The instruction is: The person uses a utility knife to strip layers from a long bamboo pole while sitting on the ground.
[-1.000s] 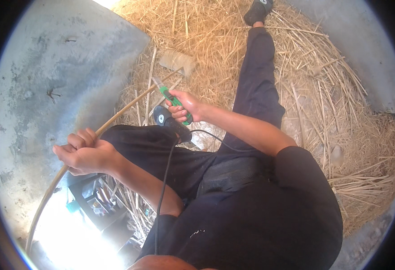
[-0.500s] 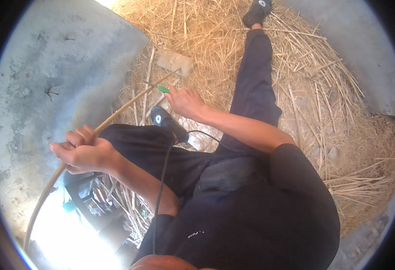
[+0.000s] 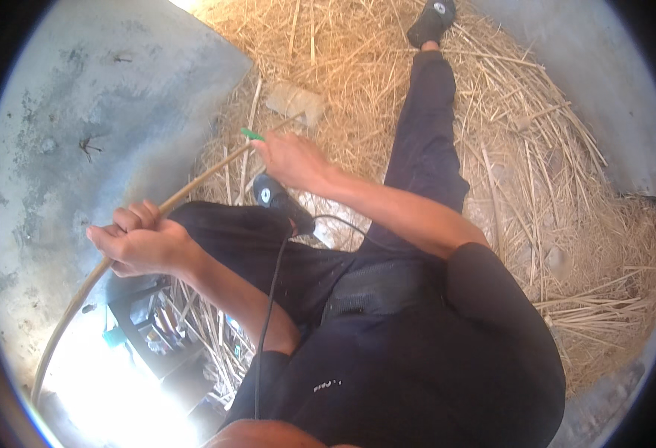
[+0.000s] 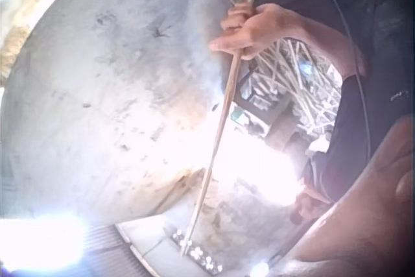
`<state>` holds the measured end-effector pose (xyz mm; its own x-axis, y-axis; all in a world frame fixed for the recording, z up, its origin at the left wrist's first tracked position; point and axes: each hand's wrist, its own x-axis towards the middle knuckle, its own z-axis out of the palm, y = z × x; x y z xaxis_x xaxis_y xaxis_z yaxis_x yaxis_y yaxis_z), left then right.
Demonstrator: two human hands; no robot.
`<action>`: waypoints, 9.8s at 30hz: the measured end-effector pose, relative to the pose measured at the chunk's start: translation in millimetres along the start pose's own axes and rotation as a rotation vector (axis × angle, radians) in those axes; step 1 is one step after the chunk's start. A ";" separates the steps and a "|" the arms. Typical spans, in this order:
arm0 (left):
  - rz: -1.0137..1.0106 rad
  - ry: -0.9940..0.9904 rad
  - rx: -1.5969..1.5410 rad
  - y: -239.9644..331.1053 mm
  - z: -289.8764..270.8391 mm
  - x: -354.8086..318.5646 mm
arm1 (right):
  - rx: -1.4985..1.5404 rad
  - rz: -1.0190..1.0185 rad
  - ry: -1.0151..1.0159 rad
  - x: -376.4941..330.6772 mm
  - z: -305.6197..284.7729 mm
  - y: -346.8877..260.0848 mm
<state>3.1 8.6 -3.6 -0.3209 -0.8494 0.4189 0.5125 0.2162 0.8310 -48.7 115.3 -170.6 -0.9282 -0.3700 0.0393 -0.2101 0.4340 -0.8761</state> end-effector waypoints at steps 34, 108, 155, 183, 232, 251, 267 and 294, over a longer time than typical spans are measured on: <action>0.003 -0.074 -0.079 -7.8 16.3 22.5 | 1.600 0.749 -0.531 36.5 21.5 124.7; 0.216 -0.418 -0.045 -32.5 105.7 39.6 | -0.249 0.090 0.102 62.4 32.7 98.6; 0.195 -0.443 -0.048 -32.9 109.7 53.3 | 0.533 0.762 -0.264 93.5 32.2 171.1; 0.281 -0.284 -0.105 -33.2 115.1 39.7 | 0.013 0.098 0.267 80.7 34.3 121.9; 0.217 -0.492 -0.133 -56.4 108.8 63.8 | 0.175 0.520 -0.034 106.6 60.7 226.9; 0.285 -0.488 -0.085 -62.2 96.0 88.1 | -0.146 0.734 -0.353 57.4 53.5 176.8; 0.113 -0.440 -0.130 -39.0 97.9 76.6 | 0.585 0.357 -0.260 29.8 -41.2 108.9; 0.085 -0.505 -0.212 -36.7 103.0 63.8 | -0.060 0.110 -0.047 -2.2 20.8 42.7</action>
<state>-118.2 -4.0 30.3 -0.5866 -0.4855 0.6482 0.6859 0.1279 0.7164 -49.2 117.5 -218.1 -0.9313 -0.3556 -0.0791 -0.1275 0.5216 -0.8436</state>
